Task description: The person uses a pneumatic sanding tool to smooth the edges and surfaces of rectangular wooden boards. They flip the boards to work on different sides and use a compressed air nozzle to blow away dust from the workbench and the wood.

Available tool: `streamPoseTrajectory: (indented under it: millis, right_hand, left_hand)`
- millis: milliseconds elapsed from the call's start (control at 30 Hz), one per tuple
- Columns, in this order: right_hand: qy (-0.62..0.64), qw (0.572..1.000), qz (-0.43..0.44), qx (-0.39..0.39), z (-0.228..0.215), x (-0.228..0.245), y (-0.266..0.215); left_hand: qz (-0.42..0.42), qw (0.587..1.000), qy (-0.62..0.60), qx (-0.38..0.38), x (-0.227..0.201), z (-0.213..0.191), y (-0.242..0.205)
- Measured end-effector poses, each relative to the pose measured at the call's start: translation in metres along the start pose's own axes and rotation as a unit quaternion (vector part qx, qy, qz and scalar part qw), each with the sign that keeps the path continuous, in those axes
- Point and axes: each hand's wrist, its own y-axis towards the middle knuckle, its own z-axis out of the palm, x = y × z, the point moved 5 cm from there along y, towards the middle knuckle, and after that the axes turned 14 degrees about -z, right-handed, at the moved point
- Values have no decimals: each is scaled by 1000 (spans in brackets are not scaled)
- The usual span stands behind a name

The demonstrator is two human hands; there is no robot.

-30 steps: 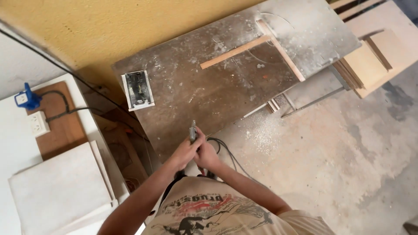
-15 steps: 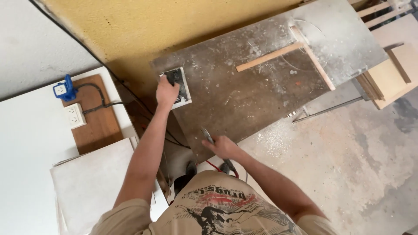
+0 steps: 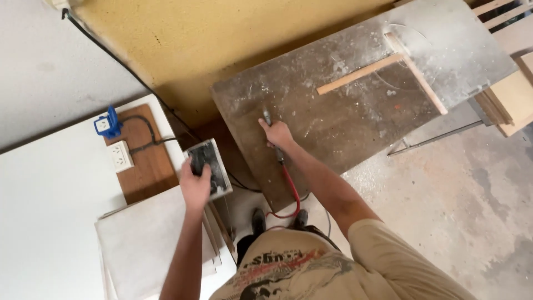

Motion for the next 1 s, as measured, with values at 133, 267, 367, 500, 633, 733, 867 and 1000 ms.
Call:
streamPoseTrajectory:
  millis: [133, 267, 367, 500, 633, 733, 867, 1000]
  right_hand:
    - [-57, 997, -19, 45, -31, 44, -70]
    - [-166, 981, -66, 72, -92, 108, -164]
    - [-177, 982, -30, 59, -140, 69, -195]
    - [-248, 969, 3, -5, -207, 51, -203]
    - [-221, 974, 3, -45, -210, 109, -170]
    - [-238, 965, -64, 91, -117, 161, -128]
    - [-325, 923, -135, 158, -32, 103, -9]
    - [-286, 953, -92, 28, -55, 74, 83]
  left_hand:
    - [-60, 998, -2, 26, 48, 16, -12]
    - [-64, 997, -6, 31, 43, 23, -23]
    - [-70, 997, 15, 9, 44, 27, -31]
    - [-71, 997, 22, -2, 21, 38, -42]
    - [-59, 998, 33, 15, -9, 47, -41]
    - [-19, 999, 26, 28, -26, 55, -21]
    - [11, 999, 27, 33, -40, 51, 5]
    - [-10, 997, 17, 70, -34, 55, 25]
